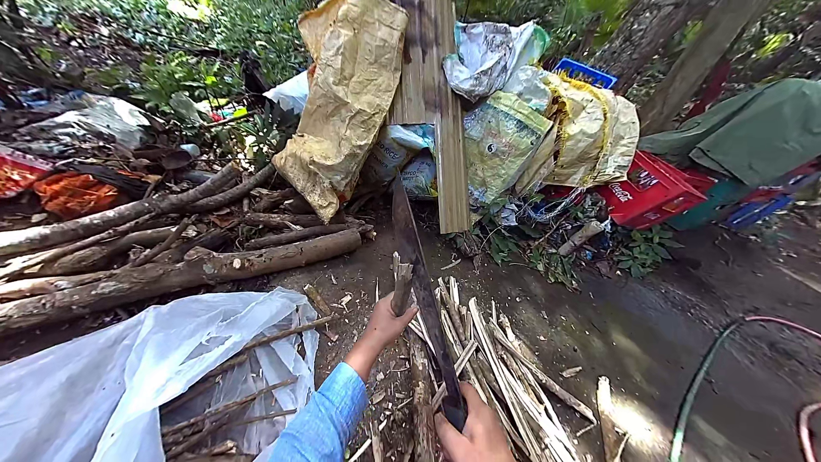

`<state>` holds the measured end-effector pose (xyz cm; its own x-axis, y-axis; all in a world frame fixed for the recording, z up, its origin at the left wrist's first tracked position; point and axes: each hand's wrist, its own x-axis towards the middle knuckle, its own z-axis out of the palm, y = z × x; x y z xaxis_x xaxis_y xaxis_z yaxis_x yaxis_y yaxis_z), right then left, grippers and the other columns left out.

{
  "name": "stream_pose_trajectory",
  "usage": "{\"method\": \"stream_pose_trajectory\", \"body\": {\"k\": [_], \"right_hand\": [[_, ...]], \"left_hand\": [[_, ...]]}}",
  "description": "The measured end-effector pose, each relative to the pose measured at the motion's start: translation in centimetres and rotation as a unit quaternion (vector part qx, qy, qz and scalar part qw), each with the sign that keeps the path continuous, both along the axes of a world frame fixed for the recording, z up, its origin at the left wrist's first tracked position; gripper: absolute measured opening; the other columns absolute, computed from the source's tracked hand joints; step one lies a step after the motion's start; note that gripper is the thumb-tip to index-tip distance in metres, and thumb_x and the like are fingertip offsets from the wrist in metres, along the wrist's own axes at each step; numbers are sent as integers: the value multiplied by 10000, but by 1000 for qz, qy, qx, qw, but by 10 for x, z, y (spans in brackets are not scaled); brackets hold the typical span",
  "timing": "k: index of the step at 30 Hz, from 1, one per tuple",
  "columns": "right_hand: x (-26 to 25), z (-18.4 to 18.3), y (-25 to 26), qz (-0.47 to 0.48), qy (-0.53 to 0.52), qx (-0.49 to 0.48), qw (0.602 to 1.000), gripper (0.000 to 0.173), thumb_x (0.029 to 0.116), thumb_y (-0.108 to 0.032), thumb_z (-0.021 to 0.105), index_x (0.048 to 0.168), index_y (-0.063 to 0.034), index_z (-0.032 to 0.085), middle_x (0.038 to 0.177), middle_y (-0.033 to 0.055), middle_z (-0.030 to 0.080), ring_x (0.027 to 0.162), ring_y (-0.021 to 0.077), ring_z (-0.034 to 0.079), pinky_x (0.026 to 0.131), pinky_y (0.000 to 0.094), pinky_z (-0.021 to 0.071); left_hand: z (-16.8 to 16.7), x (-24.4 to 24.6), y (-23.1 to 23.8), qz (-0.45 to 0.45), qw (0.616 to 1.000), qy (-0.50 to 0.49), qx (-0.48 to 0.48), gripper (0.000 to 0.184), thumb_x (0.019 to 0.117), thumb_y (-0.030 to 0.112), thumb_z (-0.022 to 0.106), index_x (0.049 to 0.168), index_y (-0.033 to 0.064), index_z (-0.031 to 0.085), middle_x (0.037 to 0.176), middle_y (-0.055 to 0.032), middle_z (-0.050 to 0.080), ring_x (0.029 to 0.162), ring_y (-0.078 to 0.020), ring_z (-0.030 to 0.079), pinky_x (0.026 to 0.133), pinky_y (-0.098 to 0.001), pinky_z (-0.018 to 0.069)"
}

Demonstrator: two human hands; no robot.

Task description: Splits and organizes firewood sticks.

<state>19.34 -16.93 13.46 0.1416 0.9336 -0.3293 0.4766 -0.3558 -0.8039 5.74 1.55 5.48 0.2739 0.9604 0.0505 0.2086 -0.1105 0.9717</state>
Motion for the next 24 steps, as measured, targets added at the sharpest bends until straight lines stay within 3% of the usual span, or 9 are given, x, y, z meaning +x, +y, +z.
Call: {"method": "stream_pose_trajectory", "body": {"k": [4, 7, 9, 11, 14, 18, 20, 22, 24], "right_hand": [[-6, -23, 9, 35, -61, -101, 992, 498, 887, -103, 682, 1339, 63, 552, 967, 247, 687, 883, 378, 686, 819, 564, 537], [2, -15, 6, 10, -28, -78, 996, 477, 868, -105, 654, 1305, 54, 553, 863, 188, 673, 717, 305, 679, 713, 509, 563], [4, -8, -1, -6, -10, -42, 999, 455, 868, -123, 658, 1268, 73, 566, 834, 183, 667, 683, 293, 671, 695, 505, 564], [0, -15, -3, 5, -32, -40, 999, 455, 885, -128, 669, 1276, 84, 575, 883, 221, 676, 775, 341, 681, 746, 539, 552], [-8, -36, 9, 13, -56, -97, 994, 494, 887, -100, 685, 1336, 63, 562, 971, 251, 690, 908, 385, 685, 833, 571, 534], [0, -17, 8, -23, -7, -39, 999, 438, 854, -104, 666, 1251, 59, 578, 803, 160, 660, 662, 273, 664, 666, 488, 562], [-1, -15, 5, -13, -24, -31, 999, 440, 865, -112, 672, 1252, 78, 585, 842, 194, 666, 730, 312, 667, 712, 515, 548], [-7, -32, 11, 19, -66, -88, 994, 460, 893, -118, 674, 1309, 49, 572, 938, 227, 686, 864, 363, 682, 799, 553, 539], [-7, -34, 23, 21, -74, -101, 992, 478, 896, -112, 676, 1337, 33, 563, 952, 226, 690, 880, 367, 687, 811, 555, 541]], "left_hand": [[-56, 5, -6, 14, 997, -20, -67, 257, 935, 58, 693, 1114, -111, 619, 896, -136, 667, 799, -144, 643, 823, -340, 552], [-36, 10, -6, 9, 998, 7, -61, 264, 931, 86, 703, 1115, -87, 625, 875, -108, 642, 768, -128, 607, 786, -330, 531], [-16, 8, -7, 6, 1000, 10, -19, 257, 925, 101, 701, 1107, -70, 637, 840, -70, 632, 727, -82, 583, 747, -288, 516], [-25, 5, -6, 8, 1000, 2, 3, 292, 925, 104, 703, 1137, -87, 647, 904, -109, 685, 796, -95, 639, 814, -300, 545], [-63, 6, -3, 8, 998, 11, -58, 294, 940, 78, 693, 1149, -117, 629, 954, -184, 683, 862, -193, 659, 870, -381, 546], [-22, 11, 3, 7, 999, 32, -27, 285, 941, 109, 699, 1143, -82, 636, 895, -120, 657, 789, -138, 614, 804, -338, 527], [-19, 9, 2, 18, 1000, 10, 22, 283, 921, 107, 709, 1118, -87, 649, 866, -93, 670, 761, -86, 616, 778, -285, 532], [-57, 8, 1, 11, 1000, -2, -23, 228, 927, 74, 692, 1063, -97, 625, 839, -102, 634, 748, -113, 597, 761, -315, 528], [-58, 11, 5, 20, 998, 7, -67, 192, 937, 64, 684, 1039, -85, 619, 811, -88, 614, 721, -122, 588, 743, -324, 526]]}}
